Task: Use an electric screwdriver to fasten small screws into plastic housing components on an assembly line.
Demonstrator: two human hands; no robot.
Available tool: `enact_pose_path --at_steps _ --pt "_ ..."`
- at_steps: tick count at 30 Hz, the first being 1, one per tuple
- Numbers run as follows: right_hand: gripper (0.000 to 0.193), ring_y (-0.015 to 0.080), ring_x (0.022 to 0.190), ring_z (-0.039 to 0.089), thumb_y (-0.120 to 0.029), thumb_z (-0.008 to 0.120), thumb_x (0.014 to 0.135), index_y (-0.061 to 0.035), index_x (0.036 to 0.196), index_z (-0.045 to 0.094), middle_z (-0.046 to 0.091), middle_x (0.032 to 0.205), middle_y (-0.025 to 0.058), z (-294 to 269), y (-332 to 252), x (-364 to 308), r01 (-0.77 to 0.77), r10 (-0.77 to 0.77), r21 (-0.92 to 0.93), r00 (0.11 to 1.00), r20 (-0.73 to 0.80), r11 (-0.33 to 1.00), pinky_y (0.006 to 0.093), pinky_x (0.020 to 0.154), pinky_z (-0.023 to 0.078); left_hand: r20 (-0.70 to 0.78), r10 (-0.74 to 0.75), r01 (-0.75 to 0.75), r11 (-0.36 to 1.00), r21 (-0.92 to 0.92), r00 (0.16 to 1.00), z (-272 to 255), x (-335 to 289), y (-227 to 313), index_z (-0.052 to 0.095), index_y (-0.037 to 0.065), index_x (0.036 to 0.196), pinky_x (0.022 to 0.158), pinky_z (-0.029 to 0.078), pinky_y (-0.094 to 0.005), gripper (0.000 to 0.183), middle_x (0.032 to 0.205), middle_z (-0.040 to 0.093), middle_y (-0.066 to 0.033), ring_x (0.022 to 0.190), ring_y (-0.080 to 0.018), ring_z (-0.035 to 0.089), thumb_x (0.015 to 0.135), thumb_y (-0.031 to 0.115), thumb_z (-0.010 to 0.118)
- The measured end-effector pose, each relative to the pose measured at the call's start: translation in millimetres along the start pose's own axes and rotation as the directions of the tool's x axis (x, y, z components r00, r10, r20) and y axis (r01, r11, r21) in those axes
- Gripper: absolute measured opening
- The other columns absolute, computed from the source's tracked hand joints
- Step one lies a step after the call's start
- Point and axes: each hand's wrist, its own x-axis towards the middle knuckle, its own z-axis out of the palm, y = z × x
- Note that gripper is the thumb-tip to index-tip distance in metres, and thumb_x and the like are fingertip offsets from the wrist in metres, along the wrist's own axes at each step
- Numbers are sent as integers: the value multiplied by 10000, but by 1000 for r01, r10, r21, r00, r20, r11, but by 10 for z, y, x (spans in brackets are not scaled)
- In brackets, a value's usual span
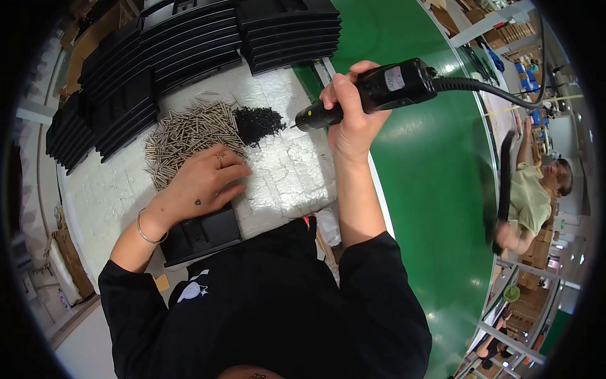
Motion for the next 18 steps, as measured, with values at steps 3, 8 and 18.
enact_pose_path --at_steps 3,8,18 --pt "258 142 505 477 57 611 777 -34 987 493 468 721 44 -13 58 10 -32 31 -35 999 -7 999 300 505 422 -13 0 0 1000 -18 1000 8 39 -19 678 43 944 772 508 -345 177 904 638 -62 900 -238 593 793 131 701" --pt "268 142 520 472 45 598 786 -41 1016 490 487 730 54 12 -14 -45 -17 17 -17 1000 9 1000 305 523 422 -42 14 -15 1000 -24 999 -13 174 -54 678 38 945 765 507 -350 174 903 639 -64 906 -237 593 800 133 697" --pt "336 138 525 452 -32 592 801 -55 1104 449 503 712 55 196 -353 -212 35 -51 101 987 155 994 323 560 422 -283 59 -56 998 19 957 233 612 -248 703 91 871 826 488 -401 117 966 635 -6 1081 -251 538 800 184 711"
